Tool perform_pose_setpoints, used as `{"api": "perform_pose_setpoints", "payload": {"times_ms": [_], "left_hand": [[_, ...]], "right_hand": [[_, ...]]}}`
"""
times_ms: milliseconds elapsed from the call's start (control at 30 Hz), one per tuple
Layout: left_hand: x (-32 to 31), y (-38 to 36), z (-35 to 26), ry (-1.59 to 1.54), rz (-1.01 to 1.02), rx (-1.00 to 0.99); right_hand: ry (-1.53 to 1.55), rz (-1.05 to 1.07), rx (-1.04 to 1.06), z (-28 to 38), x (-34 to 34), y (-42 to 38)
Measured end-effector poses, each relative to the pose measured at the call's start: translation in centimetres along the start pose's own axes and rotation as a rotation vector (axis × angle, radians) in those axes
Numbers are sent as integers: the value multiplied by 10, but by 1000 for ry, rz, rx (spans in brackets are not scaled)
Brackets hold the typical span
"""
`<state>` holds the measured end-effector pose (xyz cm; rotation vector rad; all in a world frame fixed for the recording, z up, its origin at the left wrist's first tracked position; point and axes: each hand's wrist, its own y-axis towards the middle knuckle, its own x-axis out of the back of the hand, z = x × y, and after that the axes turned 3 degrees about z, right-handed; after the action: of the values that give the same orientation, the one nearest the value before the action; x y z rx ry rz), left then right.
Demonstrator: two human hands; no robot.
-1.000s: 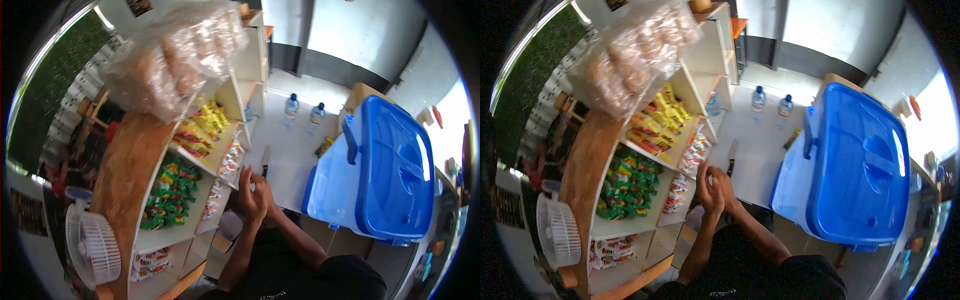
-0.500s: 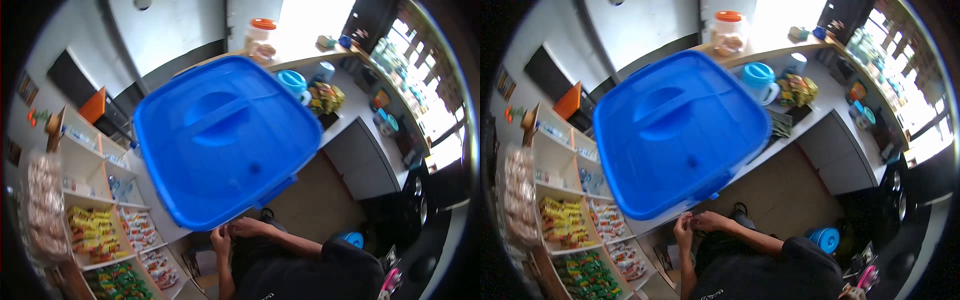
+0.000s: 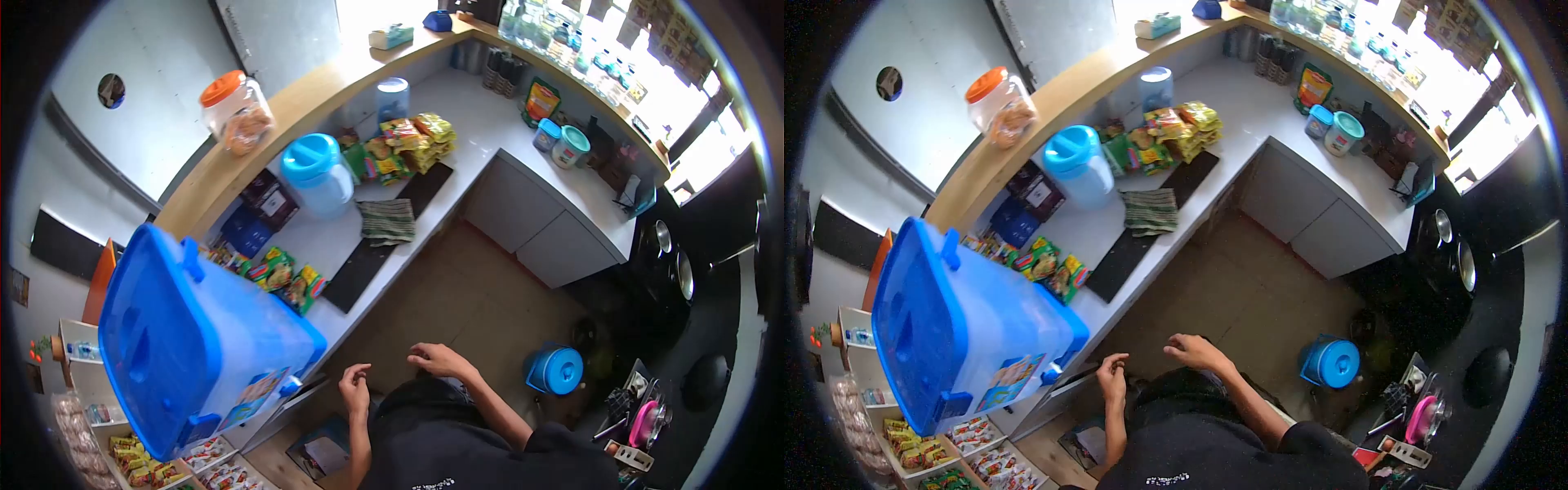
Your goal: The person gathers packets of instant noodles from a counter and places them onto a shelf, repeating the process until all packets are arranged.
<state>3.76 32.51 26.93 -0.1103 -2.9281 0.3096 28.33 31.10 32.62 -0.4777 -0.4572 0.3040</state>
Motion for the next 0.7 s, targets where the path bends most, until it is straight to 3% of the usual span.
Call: {"api": "perform_pose_setpoints", "payload": {"times_ms": [167,300,467,633,700], "left_hand": [[-81,41,-22,-30,98,-167],[-119,73,-39,-17,196,-131],[-172,131,-66,13,26,-60],[-219,228,-77,-141,1,26],[-235,271,-91,-321,-35,-107]], "right_hand": [[110,-116,-104,-27,74,-18],[155,-187,-144,-44,119,-10],[188,-246,-133,-47,175,17],[140,-260,-152,-50,238,58],[140,-277,-151,-47,265,73]]}}
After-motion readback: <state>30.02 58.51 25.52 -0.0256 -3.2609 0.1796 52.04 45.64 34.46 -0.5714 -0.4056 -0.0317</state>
